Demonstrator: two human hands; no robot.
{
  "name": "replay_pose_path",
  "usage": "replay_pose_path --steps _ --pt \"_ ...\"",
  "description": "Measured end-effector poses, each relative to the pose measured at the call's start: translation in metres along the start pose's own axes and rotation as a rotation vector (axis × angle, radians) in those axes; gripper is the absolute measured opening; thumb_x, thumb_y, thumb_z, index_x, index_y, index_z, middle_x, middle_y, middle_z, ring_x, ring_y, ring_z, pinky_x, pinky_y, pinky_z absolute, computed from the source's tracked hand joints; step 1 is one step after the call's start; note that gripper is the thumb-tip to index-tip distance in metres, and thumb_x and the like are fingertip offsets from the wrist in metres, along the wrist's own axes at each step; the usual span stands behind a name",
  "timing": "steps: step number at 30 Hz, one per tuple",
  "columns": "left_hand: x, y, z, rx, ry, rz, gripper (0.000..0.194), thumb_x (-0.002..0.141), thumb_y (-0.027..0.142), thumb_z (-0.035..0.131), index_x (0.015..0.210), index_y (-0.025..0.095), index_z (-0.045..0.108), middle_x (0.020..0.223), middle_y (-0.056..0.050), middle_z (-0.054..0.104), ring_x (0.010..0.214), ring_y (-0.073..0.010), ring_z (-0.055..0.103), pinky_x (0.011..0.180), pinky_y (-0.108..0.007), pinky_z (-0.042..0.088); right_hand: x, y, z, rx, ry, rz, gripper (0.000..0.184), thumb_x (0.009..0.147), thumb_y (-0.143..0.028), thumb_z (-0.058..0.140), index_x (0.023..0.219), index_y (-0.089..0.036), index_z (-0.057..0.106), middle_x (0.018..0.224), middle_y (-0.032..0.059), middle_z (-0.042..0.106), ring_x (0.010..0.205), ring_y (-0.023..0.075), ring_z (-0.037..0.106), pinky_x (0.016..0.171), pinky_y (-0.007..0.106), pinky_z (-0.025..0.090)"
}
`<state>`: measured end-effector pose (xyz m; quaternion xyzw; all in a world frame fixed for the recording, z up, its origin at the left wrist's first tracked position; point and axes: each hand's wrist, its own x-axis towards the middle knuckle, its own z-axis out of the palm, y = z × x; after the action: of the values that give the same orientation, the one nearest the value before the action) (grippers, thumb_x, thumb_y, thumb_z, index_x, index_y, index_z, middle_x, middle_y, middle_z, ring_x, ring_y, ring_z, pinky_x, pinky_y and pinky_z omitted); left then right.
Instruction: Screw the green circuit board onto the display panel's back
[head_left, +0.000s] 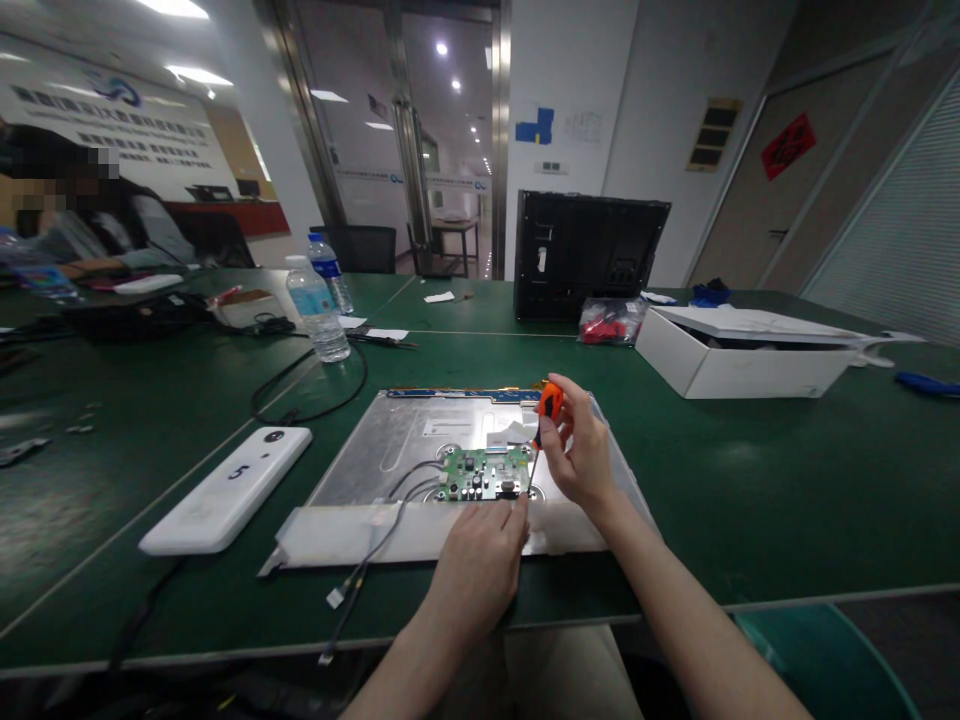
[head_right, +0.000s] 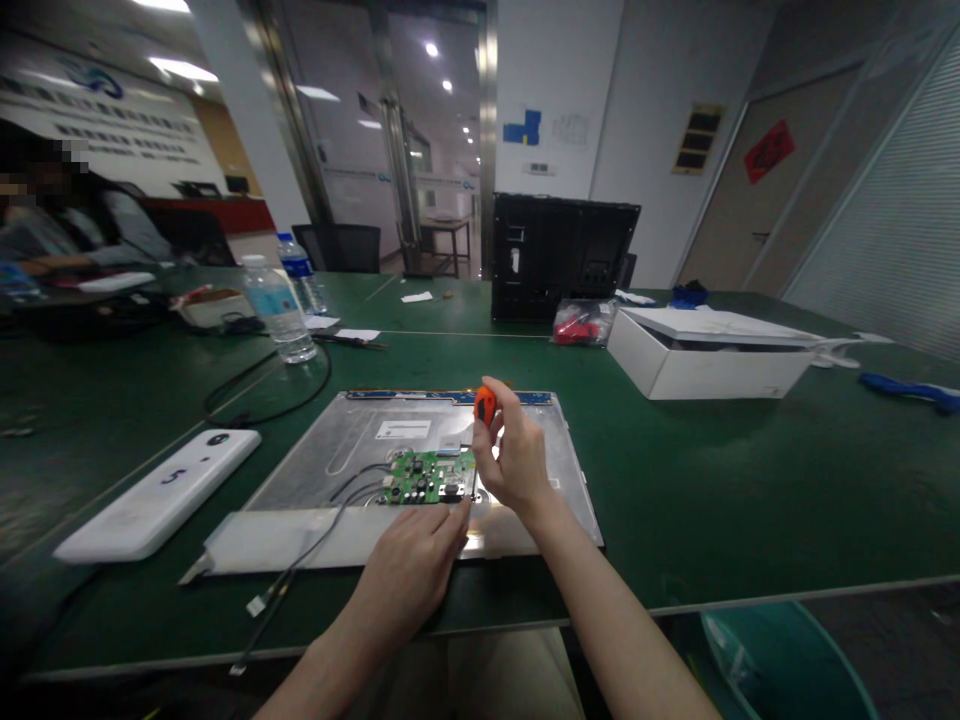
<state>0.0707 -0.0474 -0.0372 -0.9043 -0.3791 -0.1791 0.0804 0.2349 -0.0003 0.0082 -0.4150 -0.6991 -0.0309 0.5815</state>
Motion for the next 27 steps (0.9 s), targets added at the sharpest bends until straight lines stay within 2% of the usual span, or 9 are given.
replay_pose_path --steps 4,9,18,23,27 --pt "0.0003 0.0002 -0.0007 0.002 0.0 0.003 0.03 0.093 0.009 0.044 0.118 0.01 0.062 0.079 -0.007 0.066 0.076 -0.0215 0.064 0.071 -0.034 0.05 0.0004 0.0017 0.0018 -0.063 0.057 -0.013 0.038 0.091 -0.026 0.053 0.127 -0.021 0.043 0.068 -0.0065 0.052 0.046 0.0078 0.045 0.047 0.021 0.039" --pt "-0.0006 -0.0002 0.0018 -0.018 0.011 -0.007 0.032 0.094 0.01 0.041 0.119 0.011 0.061 0.08 -0.007 0.067 0.078 -0.0216 0.064 0.072 -0.034 0.05 0.0019 0.0002 0.0013 -0.099 0.072 -0.05 0.036 0.091 -0.031 0.057 0.124 -0.022 0.047 0.066 -0.0075 0.05 0.047 0.0077 0.044 0.048 0.02 0.04" --pt "0.0006 0.0005 -0.0014 0.001 -0.008 -0.012 0.031 0.093 0.01 0.045 0.12 0.011 0.061 0.08 -0.007 0.067 0.077 -0.0212 0.064 0.072 -0.033 0.051 -0.0003 0.0005 -0.0004 0.007 0.0 0.005 0.038 0.095 -0.025 0.043 0.132 -0.021 0.042 0.079 -0.0007 0.061 0.055 0.0102 0.056 0.049 0.022 0.044" --pt "0.0008 0.0005 -0.0025 0.007 -0.019 -0.013 0.03 0.092 0.01 0.048 0.119 0.011 0.062 0.082 -0.007 0.068 0.077 -0.0212 0.065 0.073 -0.033 0.051 0.0016 0.0005 0.0011 -0.049 0.056 -0.021 0.036 0.093 -0.028 0.052 0.128 -0.021 0.044 0.067 -0.0068 0.052 0.045 0.0078 0.045 0.046 0.02 0.039" --pt "0.0012 0.0003 -0.0021 0.0 -0.013 -0.005 0.03 0.093 0.01 0.047 0.118 0.009 0.063 0.081 -0.007 0.068 0.077 -0.0221 0.065 0.071 -0.034 0.051 0.0017 0.0018 0.0011 -0.081 0.061 -0.044 0.037 0.092 -0.033 0.058 0.126 -0.021 0.047 0.064 -0.0081 0.047 0.046 0.008 0.044 0.047 0.02 0.038"
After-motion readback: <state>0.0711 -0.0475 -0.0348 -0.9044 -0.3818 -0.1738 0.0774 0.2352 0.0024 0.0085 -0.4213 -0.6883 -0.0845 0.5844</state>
